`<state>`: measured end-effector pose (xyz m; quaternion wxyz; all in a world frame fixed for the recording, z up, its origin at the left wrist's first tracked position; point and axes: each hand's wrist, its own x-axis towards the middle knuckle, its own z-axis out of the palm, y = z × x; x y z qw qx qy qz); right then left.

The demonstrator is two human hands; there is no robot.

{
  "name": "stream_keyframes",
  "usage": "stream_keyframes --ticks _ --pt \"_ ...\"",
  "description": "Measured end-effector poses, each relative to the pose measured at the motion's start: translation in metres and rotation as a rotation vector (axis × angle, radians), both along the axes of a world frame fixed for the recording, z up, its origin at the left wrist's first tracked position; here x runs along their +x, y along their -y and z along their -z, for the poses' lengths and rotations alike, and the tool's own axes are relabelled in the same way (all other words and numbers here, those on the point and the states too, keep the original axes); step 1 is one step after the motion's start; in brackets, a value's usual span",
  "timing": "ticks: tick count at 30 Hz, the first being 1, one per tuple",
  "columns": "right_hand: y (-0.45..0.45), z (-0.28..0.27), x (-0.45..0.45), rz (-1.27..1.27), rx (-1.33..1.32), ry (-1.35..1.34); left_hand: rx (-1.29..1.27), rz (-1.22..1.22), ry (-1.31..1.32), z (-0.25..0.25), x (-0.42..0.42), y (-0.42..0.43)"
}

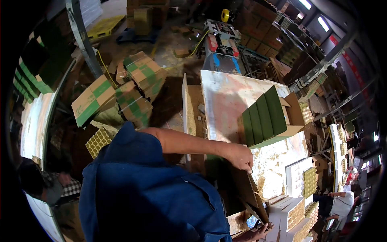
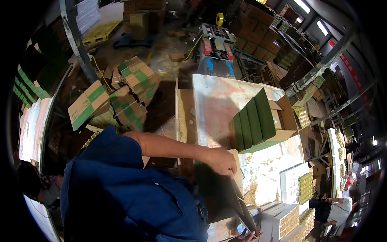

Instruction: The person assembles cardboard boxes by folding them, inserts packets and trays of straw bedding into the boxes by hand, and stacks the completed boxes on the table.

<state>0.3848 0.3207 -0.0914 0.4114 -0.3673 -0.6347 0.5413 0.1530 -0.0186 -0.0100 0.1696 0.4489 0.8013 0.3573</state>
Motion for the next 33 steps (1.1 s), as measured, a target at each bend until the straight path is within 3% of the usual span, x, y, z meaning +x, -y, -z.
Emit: stream_keyframes --ticks 3,7,9,12,16,20,22,24,25,27,28,30,31,33 --pt "0.0 -0.001 0.002 -0.035 -0.017 0.003 -0.036 0.145 -0.029 -0.016 0.006 0.003" --pt "-0.001 -0.006 0.003 -0.112 -0.042 0.016 0.011 0.153 -0.113 -0.004 0.007 -0.004" --pt "-0.001 -0.011 0.0 -0.168 -0.053 0.024 0.048 0.179 0.039 0.002 0.002 -0.006" --pt "-0.003 -0.024 0.0 -0.292 -0.08 0.047 0.009 0.125 -0.14 0.008 -0.009 -0.011" --pt "0.007 -0.06 0.0 -0.549 -0.107 0.066 0.222 0.032 -0.135 -0.007 -0.019 -0.014" --pt "0.031 -0.069 -0.01 -0.72 -0.136 0.059 -0.088 0.017 0.0 -0.041 -0.014 -0.012" --pt "0.024 -0.026 -0.028 -0.649 -0.062 0.05 -0.199 0.011 0.019 -0.038 -0.01 -0.016" --pt "-0.021 0.034 -0.036 -0.509 0.428 0.44 -0.31 0.007 0.035 -0.023 -0.003 -0.026" --pt "-0.015 0.033 -0.042 -0.511 0.427 0.44 -0.247 -0.063 0.001 -0.003 0.001 -0.035" --pt "0.033 0.019 -0.061 -0.303 -0.028 0.191 -0.203 -0.079 -0.122 0.012 0.005 -0.041" --pt "0.049 0.015 -0.066 -0.305 -0.03 0.198 -0.204 -0.08 -0.115 0.012 0.005 -0.042" --pt "0.081 0.007 -0.078 -0.031 0.104 0.085 -0.127 -0.033 -0.125 0.008 0.004 -0.04" --pt "0.101 0.0 -0.084 0.001 0.05 -0.067 -0.148 -0.023 -0.032 -0.002 0.006 -0.035" --pt "0.108 -0.013 -0.079 -0.071 0.173 0.106 -0.008 -0.043 -0.045 0.028 -0.002 -0.037"
